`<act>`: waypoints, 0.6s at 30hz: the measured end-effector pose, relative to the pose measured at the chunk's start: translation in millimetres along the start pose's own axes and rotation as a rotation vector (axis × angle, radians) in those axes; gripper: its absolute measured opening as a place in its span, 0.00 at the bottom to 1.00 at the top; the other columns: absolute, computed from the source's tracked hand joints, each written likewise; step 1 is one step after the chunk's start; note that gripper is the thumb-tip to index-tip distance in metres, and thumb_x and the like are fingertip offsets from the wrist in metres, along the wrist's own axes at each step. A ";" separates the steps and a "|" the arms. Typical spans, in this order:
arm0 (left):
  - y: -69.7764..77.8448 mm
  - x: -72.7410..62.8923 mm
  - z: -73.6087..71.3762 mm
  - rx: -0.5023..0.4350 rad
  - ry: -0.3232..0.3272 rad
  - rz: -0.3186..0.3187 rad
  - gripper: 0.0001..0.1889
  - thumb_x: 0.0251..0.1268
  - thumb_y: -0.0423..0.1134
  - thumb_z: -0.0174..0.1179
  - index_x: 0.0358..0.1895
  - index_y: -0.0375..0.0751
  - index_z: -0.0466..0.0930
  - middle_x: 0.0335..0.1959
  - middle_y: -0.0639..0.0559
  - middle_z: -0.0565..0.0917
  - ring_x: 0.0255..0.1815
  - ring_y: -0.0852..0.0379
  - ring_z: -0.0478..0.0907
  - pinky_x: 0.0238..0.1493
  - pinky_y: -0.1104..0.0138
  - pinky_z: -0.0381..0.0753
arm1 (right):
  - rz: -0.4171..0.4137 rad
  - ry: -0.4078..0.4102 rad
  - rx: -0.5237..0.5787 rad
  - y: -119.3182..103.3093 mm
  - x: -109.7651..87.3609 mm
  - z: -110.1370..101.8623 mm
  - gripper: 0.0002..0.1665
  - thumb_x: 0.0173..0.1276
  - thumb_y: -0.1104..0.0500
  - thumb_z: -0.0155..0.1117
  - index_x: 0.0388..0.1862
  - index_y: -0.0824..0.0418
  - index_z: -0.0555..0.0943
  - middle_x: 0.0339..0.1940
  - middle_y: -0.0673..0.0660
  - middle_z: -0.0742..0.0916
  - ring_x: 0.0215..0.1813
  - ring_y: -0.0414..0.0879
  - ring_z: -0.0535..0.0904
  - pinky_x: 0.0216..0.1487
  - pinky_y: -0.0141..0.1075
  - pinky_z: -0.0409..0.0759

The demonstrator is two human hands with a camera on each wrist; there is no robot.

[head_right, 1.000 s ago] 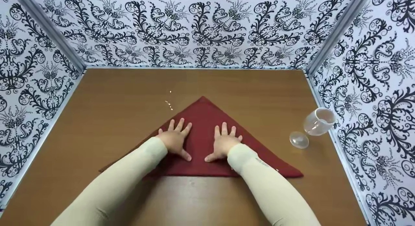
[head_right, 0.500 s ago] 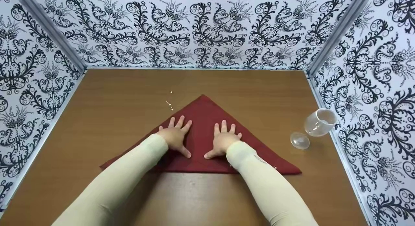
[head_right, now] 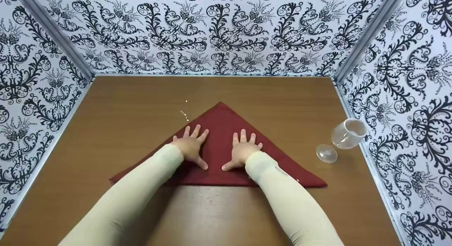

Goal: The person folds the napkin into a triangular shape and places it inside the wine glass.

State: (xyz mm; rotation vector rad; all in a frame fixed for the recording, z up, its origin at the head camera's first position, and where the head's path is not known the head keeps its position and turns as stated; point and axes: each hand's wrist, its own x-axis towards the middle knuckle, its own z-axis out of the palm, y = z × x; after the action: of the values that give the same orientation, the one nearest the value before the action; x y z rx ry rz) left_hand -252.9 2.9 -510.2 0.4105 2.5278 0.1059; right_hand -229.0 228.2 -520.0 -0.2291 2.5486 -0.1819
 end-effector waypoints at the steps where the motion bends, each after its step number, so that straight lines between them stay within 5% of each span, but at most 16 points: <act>1: 0.0 0.0 -0.3 0.004 0.003 -0.002 0.75 0.40 0.74 0.77 0.88 0.62 0.33 0.89 0.49 0.28 0.89 0.35 0.25 0.78 0.25 0.45 | 0.002 0.000 0.001 0.0 0.5 -0.1 0.84 0.55 0.23 0.74 0.88 0.66 0.38 0.87 0.74 0.40 0.84 0.82 0.37 0.75 0.78 0.55; 14: -1.0 3.6 -1.2 0.022 0.026 -0.012 0.74 0.42 0.74 0.77 0.88 0.62 0.34 0.89 0.48 0.27 0.88 0.34 0.26 0.78 0.25 0.46 | -0.017 0.039 0.011 3.1 2.5 -0.4 0.82 0.56 0.22 0.73 0.88 0.66 0.40 0.87 0.74 0.41 0.84 0.82 0.39 0.74 0.78 0.56; 18: 8.0 -13.7 1.9 0.026 0.055 -0.063 0.72 0.45 0.77 0.73 0.88 0.60 0.35 0.89 0.45 0.30 0.88 0.29 0.31 0.77 0.26 0.52 | -0.005 0.049 0.037 6.4 -9.0 -1.4 0.81 0.57 0.23 0.73 0.88 0.64 0.40 0.87 0.73 0.41 0.84 0.82 0.38 0.75 0.78 0.54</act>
State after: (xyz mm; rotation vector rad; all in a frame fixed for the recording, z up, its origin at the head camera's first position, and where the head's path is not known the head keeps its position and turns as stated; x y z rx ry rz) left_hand -238.9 6.1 -503.3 0.3424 2.5956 0.0605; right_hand -223.1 236.3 -515.3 -0.2192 2.5905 -0.2394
